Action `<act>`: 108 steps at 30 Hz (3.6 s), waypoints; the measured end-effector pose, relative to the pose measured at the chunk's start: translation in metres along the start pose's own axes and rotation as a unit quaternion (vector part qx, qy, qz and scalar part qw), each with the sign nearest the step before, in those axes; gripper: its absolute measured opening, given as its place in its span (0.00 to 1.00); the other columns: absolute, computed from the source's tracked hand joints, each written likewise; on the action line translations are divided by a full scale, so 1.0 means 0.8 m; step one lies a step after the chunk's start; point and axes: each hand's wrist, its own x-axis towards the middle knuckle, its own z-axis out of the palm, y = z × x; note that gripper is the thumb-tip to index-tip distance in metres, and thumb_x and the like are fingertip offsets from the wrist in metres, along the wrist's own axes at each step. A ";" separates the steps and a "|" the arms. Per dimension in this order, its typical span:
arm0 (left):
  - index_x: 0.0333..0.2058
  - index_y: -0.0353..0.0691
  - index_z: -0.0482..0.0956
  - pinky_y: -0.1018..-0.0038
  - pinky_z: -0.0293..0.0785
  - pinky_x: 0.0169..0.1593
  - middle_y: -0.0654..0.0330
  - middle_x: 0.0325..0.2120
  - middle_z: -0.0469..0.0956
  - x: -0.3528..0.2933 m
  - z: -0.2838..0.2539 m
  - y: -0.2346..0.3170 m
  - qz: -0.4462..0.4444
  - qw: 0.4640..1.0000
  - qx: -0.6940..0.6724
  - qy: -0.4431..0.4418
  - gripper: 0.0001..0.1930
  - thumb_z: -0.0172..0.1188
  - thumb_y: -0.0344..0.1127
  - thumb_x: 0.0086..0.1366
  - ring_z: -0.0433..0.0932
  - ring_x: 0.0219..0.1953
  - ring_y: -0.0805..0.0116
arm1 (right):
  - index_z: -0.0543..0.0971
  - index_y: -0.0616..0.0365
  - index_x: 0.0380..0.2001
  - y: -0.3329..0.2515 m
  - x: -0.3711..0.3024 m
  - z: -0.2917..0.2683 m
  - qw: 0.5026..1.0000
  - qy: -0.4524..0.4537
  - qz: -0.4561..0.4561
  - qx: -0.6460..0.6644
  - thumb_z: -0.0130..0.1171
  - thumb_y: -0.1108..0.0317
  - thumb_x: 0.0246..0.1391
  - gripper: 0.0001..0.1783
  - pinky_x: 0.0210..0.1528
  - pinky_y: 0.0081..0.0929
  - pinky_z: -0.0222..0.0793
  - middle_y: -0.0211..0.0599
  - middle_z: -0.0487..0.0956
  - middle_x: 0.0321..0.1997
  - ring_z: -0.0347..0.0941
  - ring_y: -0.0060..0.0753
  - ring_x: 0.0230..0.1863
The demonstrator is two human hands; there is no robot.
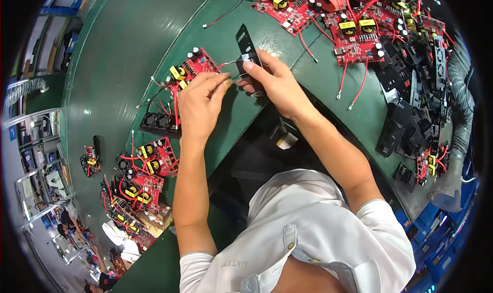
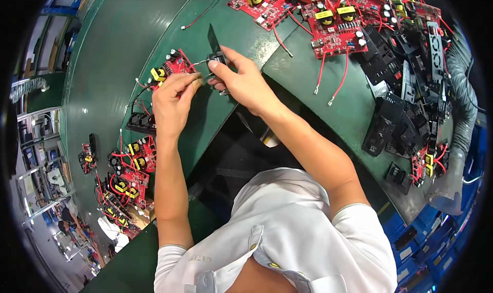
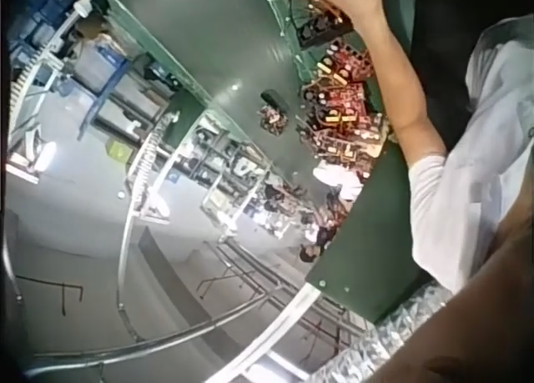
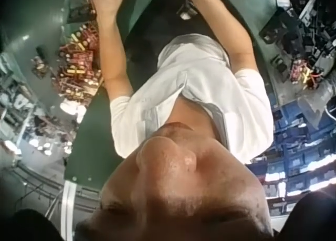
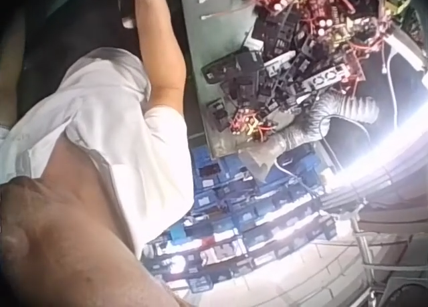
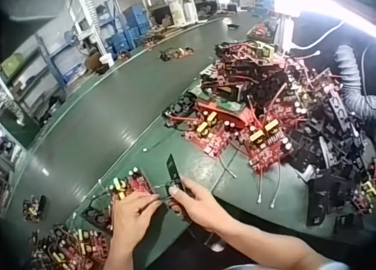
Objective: Connecting wires and assembling components onto electronic circuit boards on a factory production line.
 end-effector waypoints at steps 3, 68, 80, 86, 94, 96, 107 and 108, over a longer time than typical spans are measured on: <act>0.37 0.34 0.85 0.70 0.75 0.35 0.55 0.32 0.82 -0.001 0.005 -0.004 0.038 0.999 0.019 -0.009 0.08 0.66 0.26 0.58 0.80 0.31 0.60 | 0.73 0.61 0.56 0.003 -0.001 0.006 1.000 -0.001 0.003 -0.002 0.55 0.63 0.66 0.19 0.41 0.18 0.74 0.30 0.77 0.42 0.76 0.20 0.39; 0.45 0.48 0.84 0.38 0.53 0.66 0.41 0.70 0.47 -0.094 -0.058 -0.061 -0.145 0.929 0.282 0.190 0.15 0.65 0.31 0.58 0.51 0.68 0.29 | 0.80 0.66 0.35 0.033 0.153 0.135 0.873 -0.200 -0.232 -0.379 0.60 0.63 0.61 0.13 0.28 0.28 0.66 0.35 0.77 0.21 0.66 0.22 0.22; 0.45 0.45 0.83 0.48 0.58 0.67 0.43 0.65 0.58 -0.093 -0.052 -0.076 -0.095 0.930 0.292 0.201 0.19 0.66 0.24 0.53 0.58 0.65 0.35 | 0.80 0.64 0.33 0.037 0.159 0.137 0.864 -0.188 -0.284 -0.370 0.60 0.63 0.59 0.13 0.26 0.31 0.64 0.41 0.75 0.19 0.66 0.31 0.19; 0.48 0.52 0.83 0.40 0.55 0.66 0.42 0.69 0.48 -0.086 -0.063 -0.076 -0.144 0.896 0.381 0.174 0.18 0.67 0.32 0.57 0.51 0.67 0.27 | 0.80 0.65 0.33 0.037 0.158 0.137 0.864 -0.191 -0.288 -0.366 0.60 0.62 0.59 0.14 0.26 0.32 0.63 0.41 0.73 0.18 0.63 0.31 0.19; 0.34 0.43 0.84 0.39 0.51 0.67 0.45 0.67 0.56 -0.079 -0.083 -0.079 -0.108 0.916 0.368 0.120 0.06 0.66 0.33 0.58 0.53 0.68 0.33 | 0.80 0.65 0.32 0.038 0.157 0.140 0.867 -0.193 -0.288 -0.357 0.60 0.63 0.60 0.13 0.25 0.32 0.62 0.40 0.72 0.17 0.62 0.30 0.18; 0.33 0.41 0.82 0.43 0.55 0.65 0.46 0.64 0.61 -0.079 -0.087 -0.064 -0.088 0.932 0.315 0.155 0.06 0.66 0.32 0.57 0.57 0.65 0.36 | 0.80 0.65 0.32 0.040 0.157 0.139 0.868 -0.191 -0.295 -0.351 0.60 0.63 0.60 0.13 0.25 0.31 0.62 0.39 0.72 0.17 0.62 0.29 0.18; 0.38 0.36 0.85 0.74 0.76 0.34 0.57 0.30 0.80 -0.051 -0.063 -0.035 0.046 0.973 0.102 0.200 0.09 0.66 0.23 0.58 0.80 0.30 0.67 | 0.82 0.64 0.36 -0.026 0.120 0.102 0.874 -0.143 -0.184 -0.425 0.65 0.66 0.52 0.12 0.37 0.28 0.73 0.38 0.82 0.27 0.77 0.27 0.30; 0.38 0.36 0.85 0.74 0.76 0.34 0.57 0.30 0.80 -0.048 -0.057 -0.039 0.048 0.974 0.099 0.199 0.09 0.66 0.23 0.58 0.80 0.30 0.67 | 0.82 0.66 0.37 -0.022 0.111 0.091 0.872 -0.139 -0.213 -0.418 0.64 0.69 0.54 0.11 0.36 0.25 0.73 0.37 0.82 0.28 0.77 0.24 0.30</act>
